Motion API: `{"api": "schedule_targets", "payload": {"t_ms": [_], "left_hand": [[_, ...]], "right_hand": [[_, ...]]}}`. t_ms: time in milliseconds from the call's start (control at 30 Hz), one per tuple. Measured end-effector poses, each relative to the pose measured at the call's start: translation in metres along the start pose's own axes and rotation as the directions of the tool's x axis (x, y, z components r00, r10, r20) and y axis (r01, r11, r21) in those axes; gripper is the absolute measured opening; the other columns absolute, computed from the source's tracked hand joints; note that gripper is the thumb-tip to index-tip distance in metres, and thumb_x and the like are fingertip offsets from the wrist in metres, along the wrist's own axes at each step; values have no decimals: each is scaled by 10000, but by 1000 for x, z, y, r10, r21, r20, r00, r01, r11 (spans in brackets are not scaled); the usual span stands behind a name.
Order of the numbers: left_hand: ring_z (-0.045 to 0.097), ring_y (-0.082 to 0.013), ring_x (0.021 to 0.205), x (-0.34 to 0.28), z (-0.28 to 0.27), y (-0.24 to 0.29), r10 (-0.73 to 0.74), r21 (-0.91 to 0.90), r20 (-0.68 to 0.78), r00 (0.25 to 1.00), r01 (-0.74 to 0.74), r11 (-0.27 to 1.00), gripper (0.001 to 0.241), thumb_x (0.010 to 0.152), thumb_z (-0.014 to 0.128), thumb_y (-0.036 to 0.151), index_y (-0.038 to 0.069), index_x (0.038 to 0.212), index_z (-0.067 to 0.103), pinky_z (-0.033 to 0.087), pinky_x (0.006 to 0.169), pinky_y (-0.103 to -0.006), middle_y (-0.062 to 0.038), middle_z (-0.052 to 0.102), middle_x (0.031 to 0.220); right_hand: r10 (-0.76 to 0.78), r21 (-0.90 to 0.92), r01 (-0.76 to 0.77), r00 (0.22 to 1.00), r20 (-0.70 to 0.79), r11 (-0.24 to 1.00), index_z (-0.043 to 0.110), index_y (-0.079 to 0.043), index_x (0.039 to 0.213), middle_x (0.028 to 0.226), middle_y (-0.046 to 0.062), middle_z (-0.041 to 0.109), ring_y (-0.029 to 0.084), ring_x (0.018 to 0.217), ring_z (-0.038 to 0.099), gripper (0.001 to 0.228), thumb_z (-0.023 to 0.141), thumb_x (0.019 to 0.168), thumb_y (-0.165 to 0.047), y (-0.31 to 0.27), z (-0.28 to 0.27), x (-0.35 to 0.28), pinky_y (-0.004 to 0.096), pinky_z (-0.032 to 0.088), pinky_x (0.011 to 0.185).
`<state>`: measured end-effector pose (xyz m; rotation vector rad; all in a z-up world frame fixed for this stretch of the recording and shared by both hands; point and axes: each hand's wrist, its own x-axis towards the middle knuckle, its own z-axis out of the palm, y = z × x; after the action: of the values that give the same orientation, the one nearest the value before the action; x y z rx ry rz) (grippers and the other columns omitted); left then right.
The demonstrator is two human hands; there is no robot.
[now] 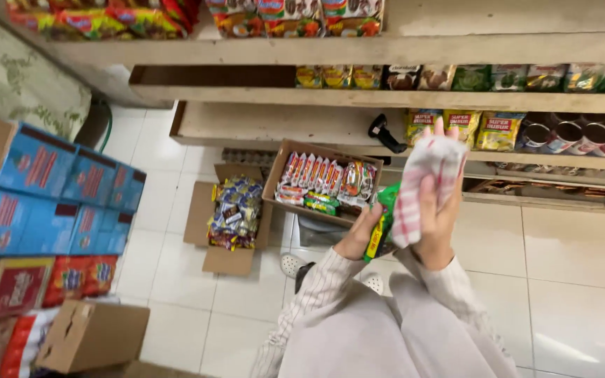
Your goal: Scanning packets of instant noodles with a barcode scanner and organizing them on grocery store shelves.
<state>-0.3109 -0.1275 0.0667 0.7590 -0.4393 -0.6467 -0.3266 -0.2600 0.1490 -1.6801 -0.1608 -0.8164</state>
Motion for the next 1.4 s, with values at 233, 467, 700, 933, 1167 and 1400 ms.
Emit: {"api": "schedule_targets", "payload": {"t_ms": [233,467,700,933,1167,1400], "left_hand": [[554,-271,1356,3,6,18,-21,-62,11,1000,22,998,839,1068,390,642,32,1635,288,477,1105,-435,-162,508,1536],[520,-277,1369,28,17,46,7,-232,-275,962,-73,970,927,1008,320,749,40,1606,335,438,1129,-451,-146,492,1531],[468,-262,1448,36,9,33,-25,-265,-146,989,-15,964,885,1063,254,700,11,1612,334,372,1226,-383,-139,460,1589],[508,-263,1403,32,-1,35,-26,-224,-147,989,-7,975,824,1083,272,653,22,1609,335,408,1190,-418,-156,486,1553],[578,-217,1291,46,-27,29,269,183,-350,897,-216,959,641,1160,388,487,-34,1529,437,478,1095,-359,-176,591,1426],[567,-180,1336,41,32,79,547,730,-317,775,-169,662,635,1096,505,266,-45,1600,275,426,1161,-306,-130,574,1460]], "right_hand": [[367,524,-309,930,-8,794,224,-54,1711,1687,279,394,254,1284,470,669,478,1143,-301,50,-32,28,404,310,1118],[120,412,-164,984,131,896,296,-107,1642,1730,147,305,310,1621,273,709,401,1093,-541,-37,-5,-4,500,168,1353],[-74,-306,68,997,-7,950,388,10,1557,1717,154,302,334,1663,203,593,435,1117,-386,-33,22,-11,437,209,1368],[365,312,-337,930,-35,888,312,-10,1628,1696,156,318,275,1594,262,667,317,1147,-472,46,-8,-12,382,177,1317],[633,848,-507,710,309,155,415,-44,1533,1507,89,527,207,1382,506,672,594,983,-384,97,-31,-51,363,407,1147],[785,67,-784,608,-123,618,650,110,1382,1092,249,670,282,790,535,462,689,1021,-177,67,-19,-59,415,397,626]]}}
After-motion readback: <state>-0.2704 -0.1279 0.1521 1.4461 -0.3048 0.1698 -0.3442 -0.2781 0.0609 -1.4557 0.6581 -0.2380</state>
